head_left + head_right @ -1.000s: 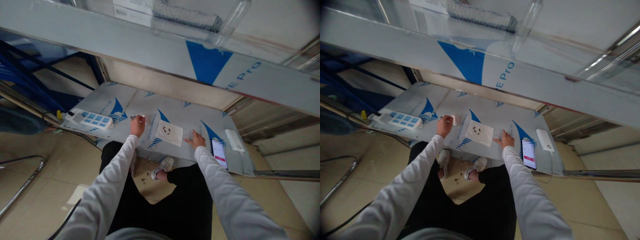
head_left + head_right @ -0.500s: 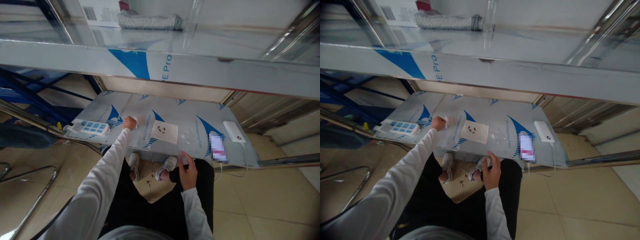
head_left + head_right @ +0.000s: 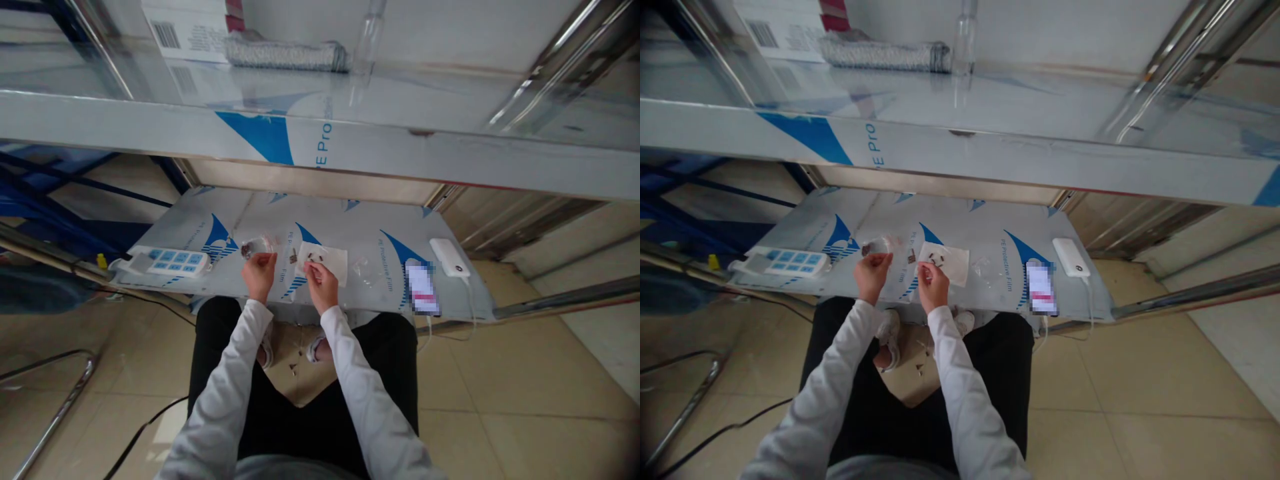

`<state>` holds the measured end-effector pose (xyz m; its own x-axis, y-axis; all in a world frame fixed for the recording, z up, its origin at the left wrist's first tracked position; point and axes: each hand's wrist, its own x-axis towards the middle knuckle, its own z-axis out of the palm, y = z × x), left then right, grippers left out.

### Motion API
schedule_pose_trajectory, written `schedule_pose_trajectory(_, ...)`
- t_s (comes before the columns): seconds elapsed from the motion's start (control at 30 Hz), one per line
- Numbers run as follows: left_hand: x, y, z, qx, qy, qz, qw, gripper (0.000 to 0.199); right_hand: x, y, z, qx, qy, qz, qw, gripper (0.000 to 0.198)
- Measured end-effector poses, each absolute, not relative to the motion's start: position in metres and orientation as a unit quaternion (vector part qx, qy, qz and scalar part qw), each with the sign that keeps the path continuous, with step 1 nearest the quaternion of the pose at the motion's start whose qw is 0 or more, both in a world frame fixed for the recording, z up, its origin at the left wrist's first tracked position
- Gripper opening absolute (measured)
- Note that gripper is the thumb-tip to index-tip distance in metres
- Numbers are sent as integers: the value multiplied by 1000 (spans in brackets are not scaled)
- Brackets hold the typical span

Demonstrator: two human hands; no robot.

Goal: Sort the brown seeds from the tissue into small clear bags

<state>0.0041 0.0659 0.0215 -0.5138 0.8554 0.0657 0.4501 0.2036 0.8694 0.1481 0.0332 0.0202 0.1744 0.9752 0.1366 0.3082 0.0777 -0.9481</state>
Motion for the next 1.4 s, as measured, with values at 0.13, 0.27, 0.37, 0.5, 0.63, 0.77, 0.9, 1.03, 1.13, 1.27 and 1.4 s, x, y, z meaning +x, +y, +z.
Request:
schedule_pose_trajectory(0.13,-20,98,15,414,762,455,205,21,157,31,1,-603,-569,309,466,25)
schedule_pose_trajectory(0.27,-33,97,12,416,747,472,214,26,197,-15,-2,-625,-466,269,566,32)
schedule_pose_trajectory(0.37,-25,77,17,415,704,518,255,32,226,-52,9,-645,-393,236,611,31)
schedule_pose_trajectory(0.5,9,34,40,417,581,596,366,29,218,-70,34,-633,-393,279,606,30)
schedule_pose_trajectory(0.63,47,-11,60,458,519,555,461,27,179,-59,56,-562,-463,379,571,28)
schedule_pose_trajectory(0.77,56,-31,58,481,472,520,524,24,159,-53,58,-536,-463,438,554,27)
schedule_pose_trajectory(0.9,42,-35,46,507,449,451,582,23,163,-57,46,-548,-438,475,531,29)
schedule_pose_trajectory(1.03,36,-38,38,516,447,429,592,26,168,-61,41,-582,-488,419,498,29)
schedule_pose_trajectory(1.13,38,-42,32,511,473,423,580,28,166,-64,41,-598,-519,381,477,30)
schedule_pose_trajectory(1.27,41,-47,29,504,506,420,560,26,163,-69,40,-599,-483,404,494,29)
schedule_pose_trajectory(1.4,41,-51,29,499,505,420,566,23,165,-70,40,-580,-423,472,512,29)
